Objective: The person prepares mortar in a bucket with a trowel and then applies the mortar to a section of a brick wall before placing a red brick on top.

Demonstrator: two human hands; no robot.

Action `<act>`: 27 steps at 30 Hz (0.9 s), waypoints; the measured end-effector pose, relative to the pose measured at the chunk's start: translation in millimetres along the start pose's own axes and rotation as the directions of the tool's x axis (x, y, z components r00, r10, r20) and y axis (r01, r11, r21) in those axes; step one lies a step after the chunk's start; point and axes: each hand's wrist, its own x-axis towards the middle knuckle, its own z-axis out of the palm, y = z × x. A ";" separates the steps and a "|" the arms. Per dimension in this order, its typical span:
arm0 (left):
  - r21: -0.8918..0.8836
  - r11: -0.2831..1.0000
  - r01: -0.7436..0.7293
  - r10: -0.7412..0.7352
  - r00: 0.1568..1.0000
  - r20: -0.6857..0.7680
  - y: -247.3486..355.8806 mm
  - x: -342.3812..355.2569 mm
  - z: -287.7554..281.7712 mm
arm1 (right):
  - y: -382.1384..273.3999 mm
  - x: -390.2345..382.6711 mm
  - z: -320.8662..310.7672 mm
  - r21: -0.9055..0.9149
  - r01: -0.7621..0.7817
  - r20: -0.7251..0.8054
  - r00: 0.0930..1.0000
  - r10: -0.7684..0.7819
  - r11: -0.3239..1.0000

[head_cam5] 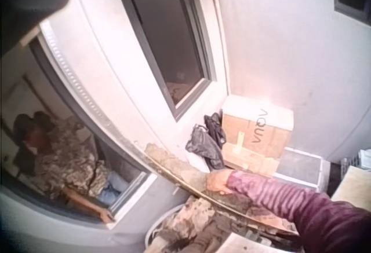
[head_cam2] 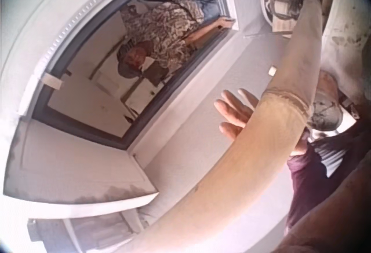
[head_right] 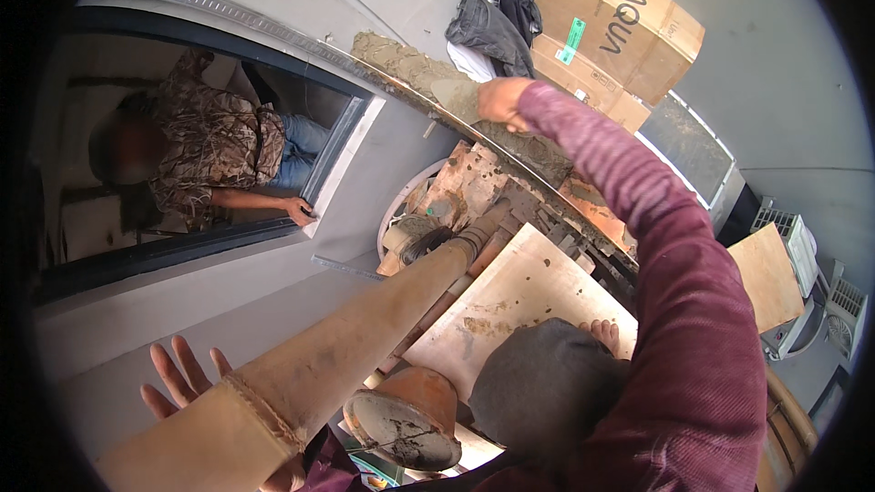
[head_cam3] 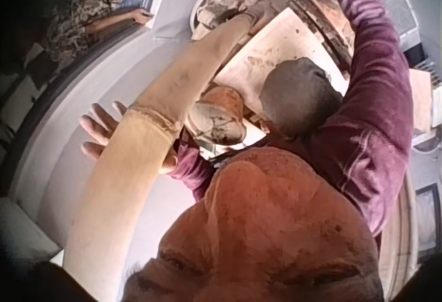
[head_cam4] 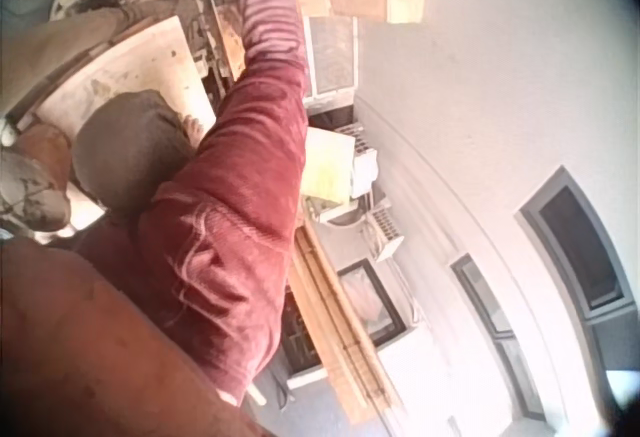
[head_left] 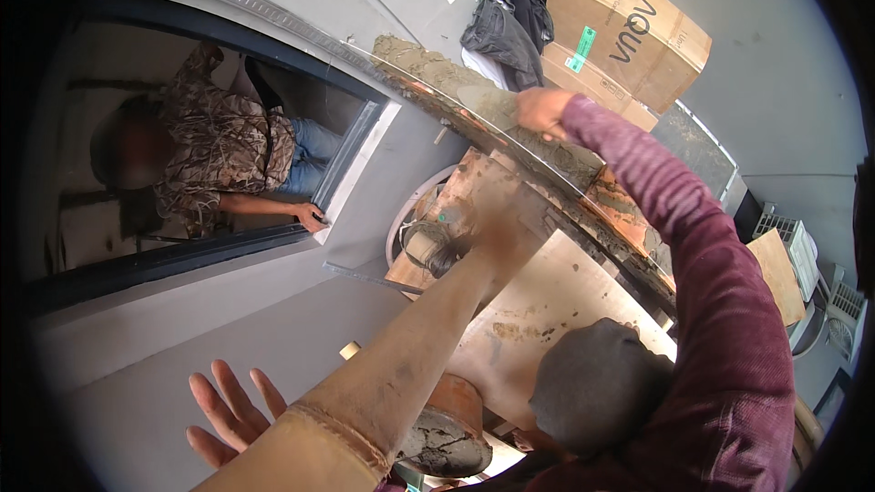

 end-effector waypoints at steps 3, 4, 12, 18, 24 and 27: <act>-0.242 0.959 0.146 -0.055 0.936 0.346 11.9 2.8 -30.6 | -13.4 -16.8 -23.6 0.161 -0.055 -0.027 0.998 0.060 0.985; -0.140 0.983 0.117 -0.077 0.962 0.260 11.0 1.7 -27.8 | -12.8 0.7 -35.5 -0.056 0.043 -0.075 0.996 -0.047 0.997; 0.363 0.925 -0.111 0.019 0.969 0.248 3.5 -2.9 -20.1 | -18.0 73.4 -53.3 0.278 0.256 -0.194 0.959 -0.207 0.926; 0.308 0.943 -0.122 0.033 0.960 0.277 -2.0 2.1 -20.6 | 6.4 -4.1 -56.1 -0.075 0.206 0.071 0.977 -0.201 0.976; 0.343 0.924 -0.169 0.057 0.947 0.315 -5.5 3.0 -20.0 | 35.6 -115.2 -30.0 -0.066 0.062 0.095 0.994 -0.056 0.996; 0.380 0.909 -0.172 0.050 0.949 0.312 -4.7 10.0 -18.7 | -0.6 -149.3 -36.5 -0.166 -0.154 -0.045 0.988 0.148 0.974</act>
